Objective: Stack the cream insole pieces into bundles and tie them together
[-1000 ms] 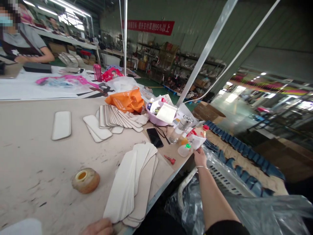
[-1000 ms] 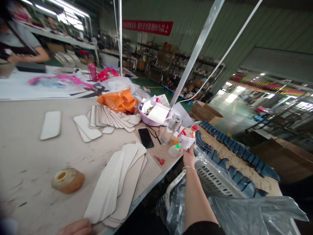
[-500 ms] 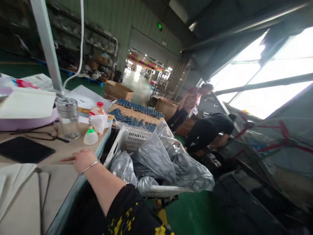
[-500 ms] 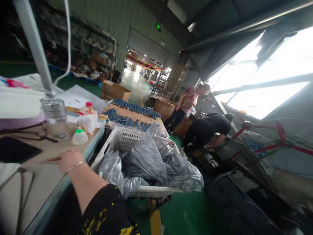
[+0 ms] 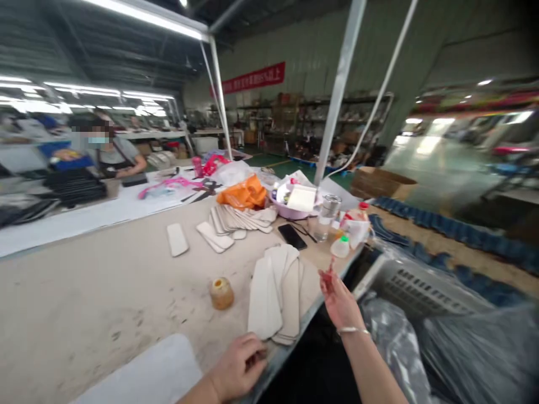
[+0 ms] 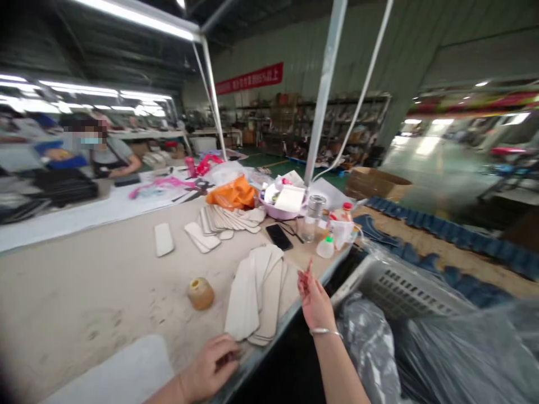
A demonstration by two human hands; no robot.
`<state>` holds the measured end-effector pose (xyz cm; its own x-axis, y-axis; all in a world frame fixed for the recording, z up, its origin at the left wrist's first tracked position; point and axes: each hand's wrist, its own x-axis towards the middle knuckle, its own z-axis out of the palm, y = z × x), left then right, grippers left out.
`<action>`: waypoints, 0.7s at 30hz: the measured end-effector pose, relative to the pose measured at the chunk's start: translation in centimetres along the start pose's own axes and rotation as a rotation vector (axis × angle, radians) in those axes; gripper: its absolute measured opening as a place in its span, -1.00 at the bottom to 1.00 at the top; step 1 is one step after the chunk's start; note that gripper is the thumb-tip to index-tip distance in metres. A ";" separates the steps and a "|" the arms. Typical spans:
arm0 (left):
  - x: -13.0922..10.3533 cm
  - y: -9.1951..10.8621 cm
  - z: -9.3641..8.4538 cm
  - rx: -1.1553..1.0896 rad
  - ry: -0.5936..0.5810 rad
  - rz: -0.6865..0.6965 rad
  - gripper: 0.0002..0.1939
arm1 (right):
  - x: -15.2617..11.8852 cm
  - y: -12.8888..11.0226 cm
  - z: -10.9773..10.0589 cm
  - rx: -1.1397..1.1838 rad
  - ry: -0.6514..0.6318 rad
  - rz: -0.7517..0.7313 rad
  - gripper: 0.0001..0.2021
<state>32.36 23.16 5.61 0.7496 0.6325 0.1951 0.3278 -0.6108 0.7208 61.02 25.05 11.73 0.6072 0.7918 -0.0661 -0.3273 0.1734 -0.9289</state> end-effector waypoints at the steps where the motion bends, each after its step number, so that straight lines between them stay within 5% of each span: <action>1: -0.2 0.0 0.0 -0.031 0.047 0.010 -0.85 | -0.9 1.3 0.5 0.096 -0.032 0.063 -0.72; 5: -1.7 -0.5 0.2 -0.160 0.356 0.042 -0.85 | -5.5 3.8 3.5 0.236 -0.169 0.261 -0.68; 10: -2.6 -4.0 -3.4 -0.172 0.909 -0.170 -0.47 | -8.3 4.3 9.2 0.013 -0.348 0.185 -0.60; 12: -1.9 -5.9 -5.1 -0.145 0.939 -0.296 -0.25 | -8.4 4.7 11.5 -0.088 -0.401 0.122 -0.56; 16: 0.3 -8.8 -6.5 -0.177 0.817 -0.453 0.08 | -8.0 6.1 16.0 -0.262 -0.512 -0.023 -0.59; 21: 2.1 -10.0 -5.9 -0.328 0.703 -0.479 -0.02 | -7.1 8.4 19.1 -0.390 -0.583 -0.120 -0.64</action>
<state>27.29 33.42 2.76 0.0168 0.9939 0.1091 0.2534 -0.1097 0.9611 40.16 32.03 11.36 0.1012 0.9836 0.1495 0.0664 0.1433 -0.9874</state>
